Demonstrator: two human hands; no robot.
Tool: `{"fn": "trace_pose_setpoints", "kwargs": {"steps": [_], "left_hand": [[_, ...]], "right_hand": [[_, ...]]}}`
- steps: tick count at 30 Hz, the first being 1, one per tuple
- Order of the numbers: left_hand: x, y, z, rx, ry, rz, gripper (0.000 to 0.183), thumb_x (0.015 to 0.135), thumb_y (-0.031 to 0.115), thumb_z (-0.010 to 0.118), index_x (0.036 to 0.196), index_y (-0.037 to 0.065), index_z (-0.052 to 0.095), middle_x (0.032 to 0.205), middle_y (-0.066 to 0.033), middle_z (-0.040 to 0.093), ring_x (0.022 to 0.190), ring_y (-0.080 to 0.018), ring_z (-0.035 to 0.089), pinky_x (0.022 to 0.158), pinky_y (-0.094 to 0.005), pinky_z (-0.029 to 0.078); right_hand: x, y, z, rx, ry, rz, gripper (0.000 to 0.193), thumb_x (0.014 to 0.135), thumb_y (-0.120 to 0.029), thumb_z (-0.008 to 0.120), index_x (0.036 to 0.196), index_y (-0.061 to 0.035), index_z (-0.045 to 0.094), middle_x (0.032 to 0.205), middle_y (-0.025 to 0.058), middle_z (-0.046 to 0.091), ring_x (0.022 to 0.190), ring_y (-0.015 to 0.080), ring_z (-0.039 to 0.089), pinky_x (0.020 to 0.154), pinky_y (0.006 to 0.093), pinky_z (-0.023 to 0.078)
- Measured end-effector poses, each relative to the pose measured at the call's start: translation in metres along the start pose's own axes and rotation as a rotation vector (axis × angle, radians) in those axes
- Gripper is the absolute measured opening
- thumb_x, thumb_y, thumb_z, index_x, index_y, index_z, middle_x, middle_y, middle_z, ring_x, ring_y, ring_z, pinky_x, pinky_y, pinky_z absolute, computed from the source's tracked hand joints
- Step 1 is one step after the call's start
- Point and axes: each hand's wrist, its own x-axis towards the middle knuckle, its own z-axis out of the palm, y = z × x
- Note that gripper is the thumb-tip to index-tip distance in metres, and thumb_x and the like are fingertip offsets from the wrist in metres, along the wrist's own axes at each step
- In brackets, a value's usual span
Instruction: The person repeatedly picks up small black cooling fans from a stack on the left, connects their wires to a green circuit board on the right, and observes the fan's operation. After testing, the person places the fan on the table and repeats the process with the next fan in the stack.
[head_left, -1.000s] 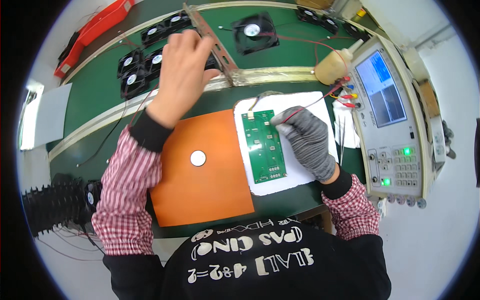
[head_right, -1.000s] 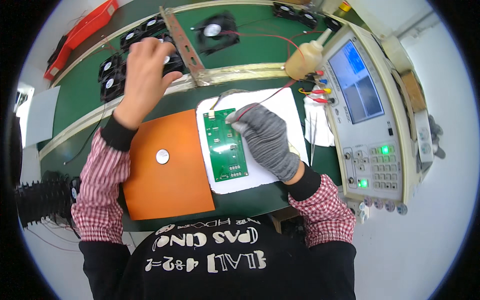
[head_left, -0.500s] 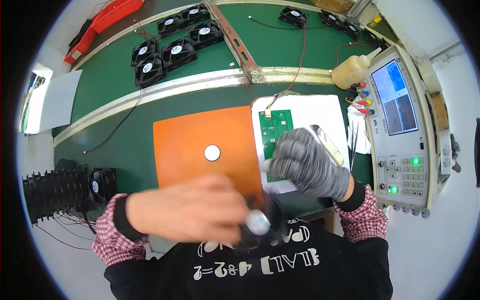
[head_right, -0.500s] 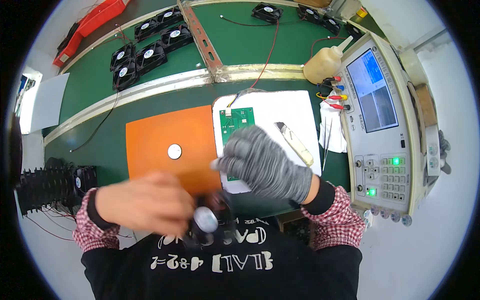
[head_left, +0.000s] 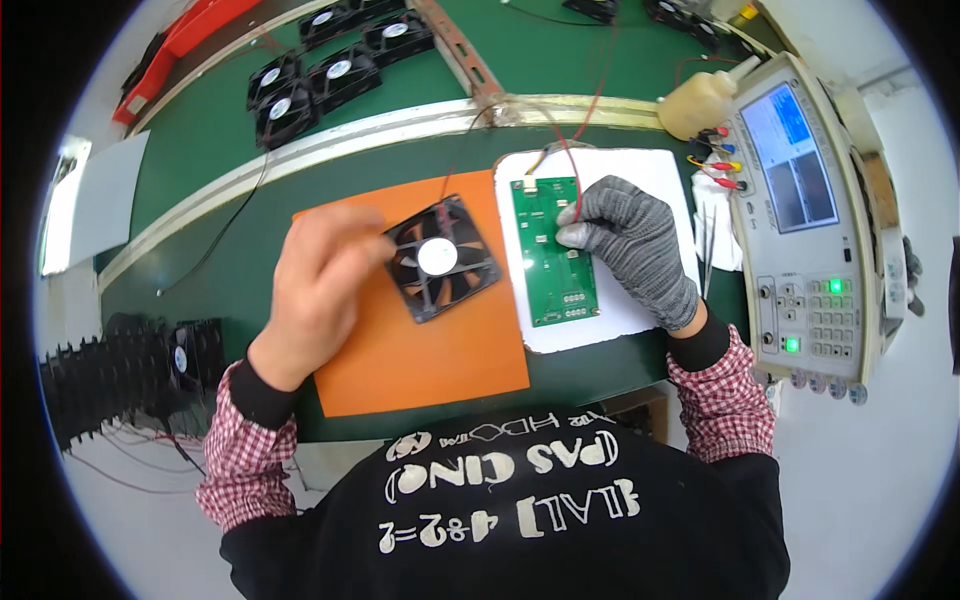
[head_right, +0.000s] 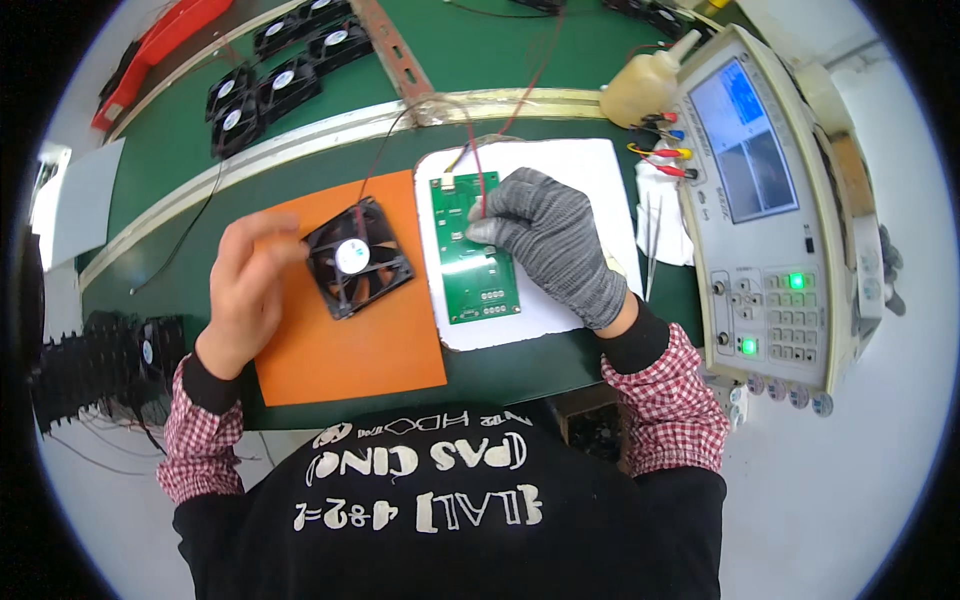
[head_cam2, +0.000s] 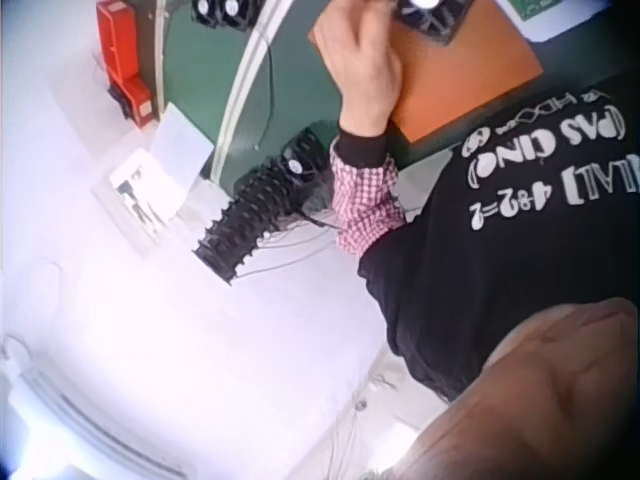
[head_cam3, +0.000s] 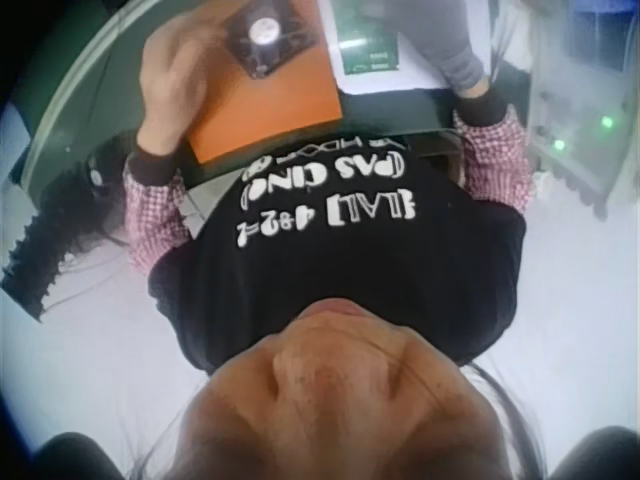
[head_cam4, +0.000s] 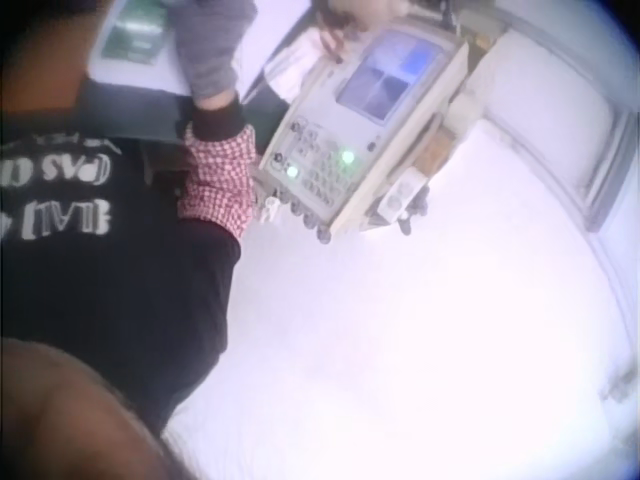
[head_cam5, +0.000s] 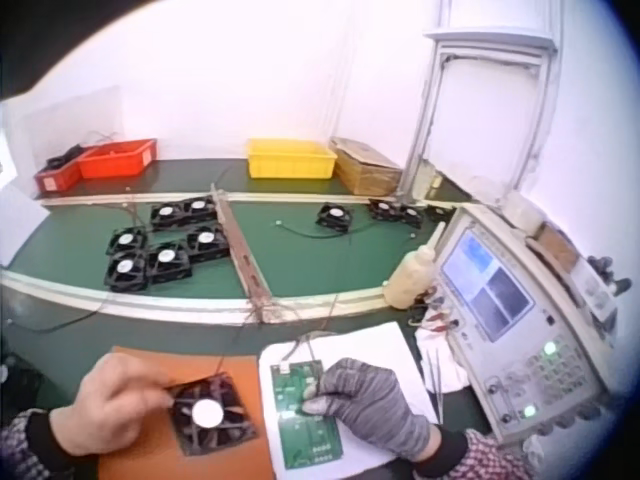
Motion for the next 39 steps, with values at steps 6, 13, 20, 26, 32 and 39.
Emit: {"fn": "trace_pose_setpoints", "kwargs": {"steps": [6, 13, 20, 26, 32, 39], "left_hand": [[0.016, 0.023, 0.017, -0.194, -0.184, -0.320, 0.100, 0.056, 0.034, 0.091, 0.135, -0.001, 0.041, 0.126, -0.0185, 0.046, 0.120, -0.0363, 0.045, 0.103, -0.0439, 0.036], [0.021, 0.028, 0.032, -0.151, -0.189, -0.306, 0.093, 0.056, 0.027, 0.089, 0.135, 0.003, 0.046, 0.120, -0.0168, 0.051, 0.115, -0.0372, 0.045, 0.099, -0.0456, 0.035], [0.012, 0.065, -0.026, 0.414, 0.225, 0.326, 0.065, 0.081, 0.052, 0.073, 0.118, 0.000, 0.057, 0.113, -0.0119, 0.063, 0.097, -0.0286, 0.060, 0.086, -0.0421, 0.045], [0.011, 0.051, -0.043, -1.977, -0.259, -0.256, 0.039, 0.092, 0.021, 0.064, 0.117, -0.008, 0.057, 0.096, -0.0266, 0.066, 0.081, -0.0367, 0.067, 0.070, -0.0428, 0.055], [-0.003, 0.089, -0.049, -0.767, 0.175, -0.527, 0.045, 0.091, 0.021, 0.065, 0.122, -0.009, 0.052, 0.104, -0.0263, 0.066, 0.093, -0.0378, 0.066, 0.077, -0.0474, 0.054], [0.108, 0.012, -0.004, 0.135, 0.295, 0.183, 0.078, 0.078, 0.028, 0.077, 0.141, -0.006, 0.044, 0.143, -0.0228, 0.049, 0.132, -0.0361, 0.049, 0.107, -0.0411, 0.040]], "right_hand": [[0.000, 0.004, 0.004, -0.047, -0.006, 0.032, 0.015, 0.073, 0.002, 0.078, 0.087, -0.0014, 0.071, 0.086, 0.0053, 0.064, 0.082, 0.0159, 0.063, 0.076, 0.0289, 0.052], [0.003, 0.011, 0.003, -0.079, -0.024, -0.014, 0.018, 0.070, -0.009, 0.080, 0.083, -0.0023, 0.071, 0.083, 0.0085, 0.060, 0.081, 0.0238, 0.061, 0.074, 0.0349, 0.051], [0.001, 0.020, 0.002, -0.058, -0.004, -0.064, 0.016, 0.070, -0.013, 0.079, 0.077, -0.0045, 0.068, 0.082, 0.0083, 0.059, 0.084, 0.0263, 0.059, 0.079, 0.0373, 0.049], [0.005, 0.016, 0.001, -0.119, -0.032, -0.094, 0.017, 0.070, -0.012, 0.080, 0.078, -0.0043, 0.068, 0.081, 0.0064, 0.059, 0.083, 0.0240, 0.060, 0.079, 0.0350, 0.049], [0.003, 0.017, 0.003, -0.238, -0.023, -0.191, 0.019, 0.071, -0.012, 0.081, 0.086, -0.0059, 0.071, 0.086, 0.0065, 0.062, 0.083, 0.0230, 0.064, 0.076, 0.0331, 0.052], [-0.006, 0.007, 0.003, -0.259, 0.126, -0.219, 0.012, 0.078, -0.013, 0.076, 0.084, -0.0063, 0.067, 0.085, 0.0085, 0.064, 0.084, 0.0248, 0.065, 0.075, 0.0352, 0.052]]}}
